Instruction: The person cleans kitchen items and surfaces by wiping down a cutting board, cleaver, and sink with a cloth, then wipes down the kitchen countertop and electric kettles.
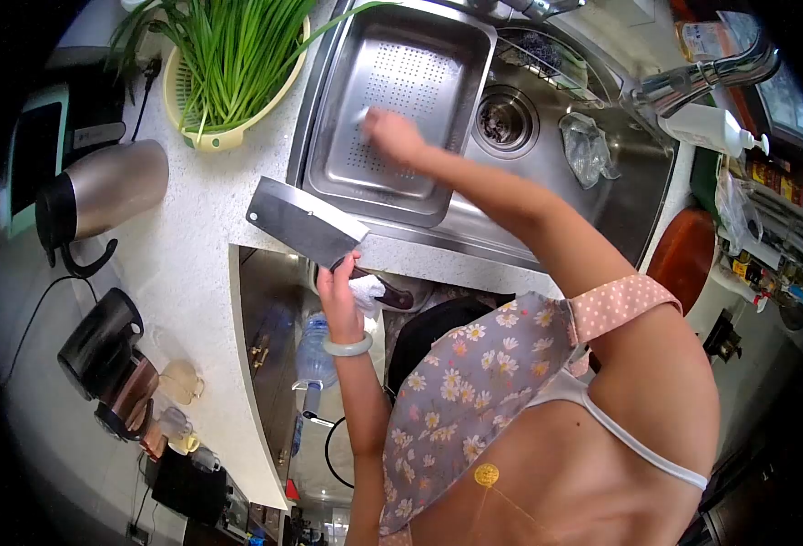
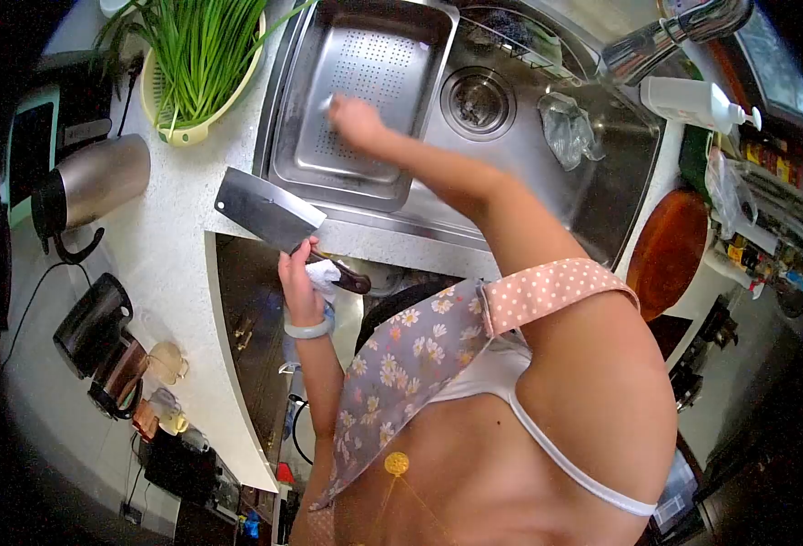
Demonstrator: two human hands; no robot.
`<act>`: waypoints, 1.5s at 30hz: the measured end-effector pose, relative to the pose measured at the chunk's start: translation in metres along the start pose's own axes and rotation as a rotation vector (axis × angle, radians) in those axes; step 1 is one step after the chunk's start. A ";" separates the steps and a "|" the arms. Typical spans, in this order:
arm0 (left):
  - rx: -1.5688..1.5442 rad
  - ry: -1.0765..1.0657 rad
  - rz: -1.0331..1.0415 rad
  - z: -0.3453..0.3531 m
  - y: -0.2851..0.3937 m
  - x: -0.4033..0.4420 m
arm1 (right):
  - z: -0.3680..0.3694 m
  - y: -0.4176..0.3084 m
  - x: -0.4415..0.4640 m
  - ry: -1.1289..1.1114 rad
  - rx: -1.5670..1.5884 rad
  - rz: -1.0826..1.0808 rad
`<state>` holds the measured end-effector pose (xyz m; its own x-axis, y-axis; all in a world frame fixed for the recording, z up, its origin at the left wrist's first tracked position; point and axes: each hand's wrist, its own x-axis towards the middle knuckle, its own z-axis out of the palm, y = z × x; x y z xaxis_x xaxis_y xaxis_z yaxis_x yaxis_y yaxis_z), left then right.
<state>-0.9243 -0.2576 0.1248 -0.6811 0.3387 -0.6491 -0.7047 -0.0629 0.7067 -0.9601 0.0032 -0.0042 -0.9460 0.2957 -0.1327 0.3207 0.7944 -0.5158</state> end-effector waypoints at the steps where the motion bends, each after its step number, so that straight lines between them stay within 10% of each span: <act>1: -0.015 -0.012 0.011 0.005 0.001 0.001 | 0.005 -0.012 -0.015 -0.063 0.086 -0.178; 11: -0.054 0.064 -0.042 -0.005 -0.012 -0.008 | -0.054 0.084 0.080 0.405 -0.183 0.650; 15: 0.001 0.047 -0.020 -0.002 -0.013 -0.008 | -0.022 0.007 0.100 0.374 0.576 0.557; 17: -0.011 0.052 -0.042 -0.006 -0.018 -0.011 | -0.002 -0.006 0.073 0.183 0.017 0.210; 21: -0.048 0.051 -0.044 0.002 -0.015 -0.012 | 0.020 -0.030 -0.009 -0.193 0.154 -0.227; 23: -0.072 0.048 -0.045 0.001 -0.013 -0.013 | 0.005 -0.036 -0.011 -0.287 0.243 -0.100; 27: -0.130 0.081 -0.083 -0.006 -0.014 -0.016 | -0.010 0.033 0.077 0.401 0.561 0.459; 31: -0.201 0.093 -0.071 -0.006 -0.013 -0.019 | 0.025 0.032 0.127 0.665 1.387 0.521; 37: -0.219 0.125 -0.069 -0.012 -0.013 -0.019 | 0.028 -0.073 0.008 0.233 0.722 0.274; 42: -0.150 0.133 -0.058 -0.015 -0.006 -0.016 | 0.007 -0.084 0.005 -0.071 1.178 0.419; 45: -0.119 0.150 -0.040 -0.018 -0.004 -0.016 | 0.001 -0.034 0.062 0.258 1.269 0.545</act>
<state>-0.9144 -0.2800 0.1278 -0.6681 0.2001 -0.7167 -0.7440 -0.1657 0.6473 -1.0297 -0.0058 0.0038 -0.6385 0.6052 -0.4754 0.2482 -0.4228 -0.8716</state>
